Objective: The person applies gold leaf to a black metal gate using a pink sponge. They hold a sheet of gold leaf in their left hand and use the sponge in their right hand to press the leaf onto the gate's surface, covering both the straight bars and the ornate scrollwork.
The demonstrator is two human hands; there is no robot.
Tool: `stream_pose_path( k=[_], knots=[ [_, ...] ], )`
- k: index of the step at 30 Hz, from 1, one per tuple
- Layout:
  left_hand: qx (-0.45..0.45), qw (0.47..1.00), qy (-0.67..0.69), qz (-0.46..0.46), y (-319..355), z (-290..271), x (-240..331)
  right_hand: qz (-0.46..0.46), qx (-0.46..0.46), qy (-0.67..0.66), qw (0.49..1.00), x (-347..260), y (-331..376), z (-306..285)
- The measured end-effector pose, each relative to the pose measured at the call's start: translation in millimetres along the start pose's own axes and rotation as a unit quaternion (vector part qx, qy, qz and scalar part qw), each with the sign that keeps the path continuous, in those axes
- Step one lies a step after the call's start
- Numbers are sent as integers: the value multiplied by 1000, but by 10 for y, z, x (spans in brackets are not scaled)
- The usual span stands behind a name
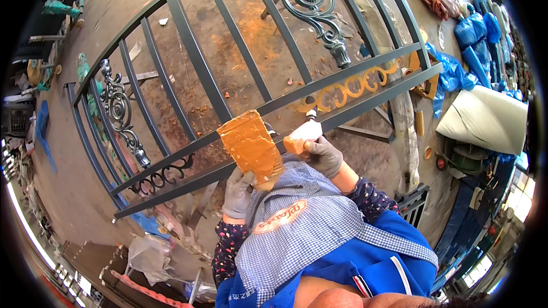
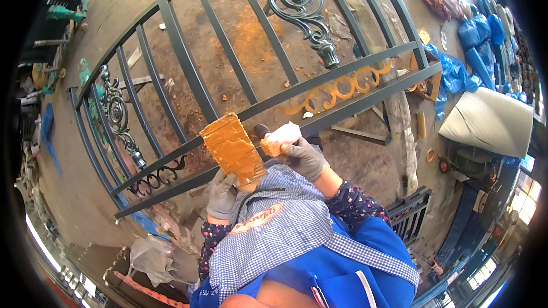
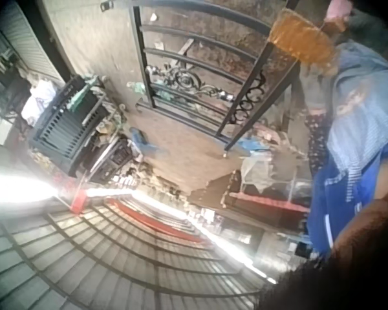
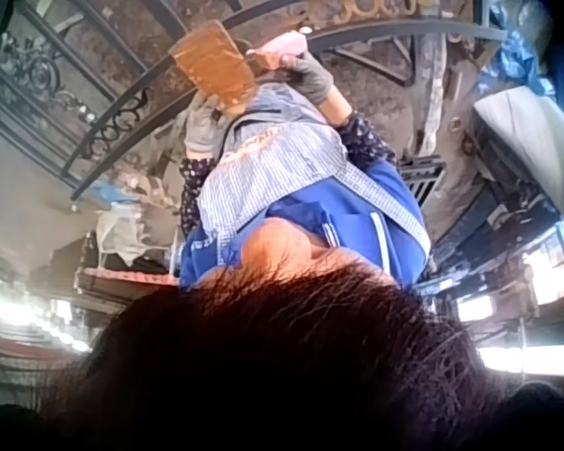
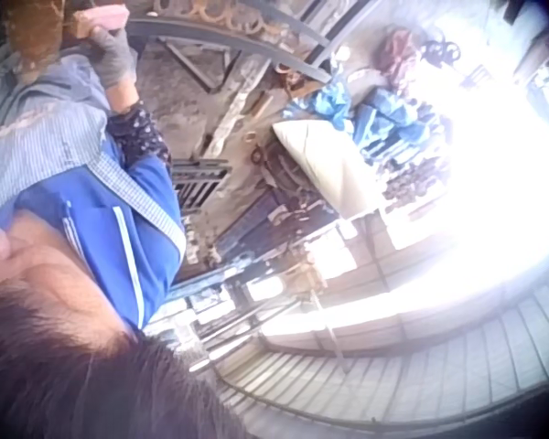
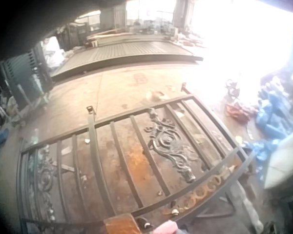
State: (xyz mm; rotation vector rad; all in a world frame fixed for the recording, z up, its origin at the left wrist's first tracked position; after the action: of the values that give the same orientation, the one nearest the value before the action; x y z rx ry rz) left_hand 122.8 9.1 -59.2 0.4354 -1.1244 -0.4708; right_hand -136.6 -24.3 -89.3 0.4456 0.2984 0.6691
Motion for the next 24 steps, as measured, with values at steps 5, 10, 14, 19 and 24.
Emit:
stream_pose_path(
  k=[5, 10, 14, 19, 24],
  knots=[
    [-28, 996, 79, 18, -163, 81, -33, -35, -62, 108, 992, 47, -21, 50],
    [-46, 995, 90, -11, -446, 578, 64, -3, 35, 195, 980, 23, 60, 7],
    [-95, 988, 102, -68, -746, 837, -43, -54, 101, 256, 960, -363, 183, -81],
    [-198, 977, 40, -64, -1250, 969, 120, -183, 158, 239, 940, -848, 504, -496],
    [-91, 707, -608, 350, -1917, 854, 513, -166, 232, 138, 949, -1276, 817, -769]
  ],
)
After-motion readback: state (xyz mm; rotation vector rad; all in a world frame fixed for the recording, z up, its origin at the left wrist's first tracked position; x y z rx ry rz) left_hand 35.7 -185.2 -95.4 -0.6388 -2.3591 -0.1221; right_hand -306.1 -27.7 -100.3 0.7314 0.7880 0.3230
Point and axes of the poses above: each hand's wrist, its own y-axis away from the middle knuckle, its own z-axis out of the palm, x = y × z, the point moved 2 cm from there along -y, towards the middle knuckle, and after that the axes turned 10 degrees about z, right-handed, at the moved point
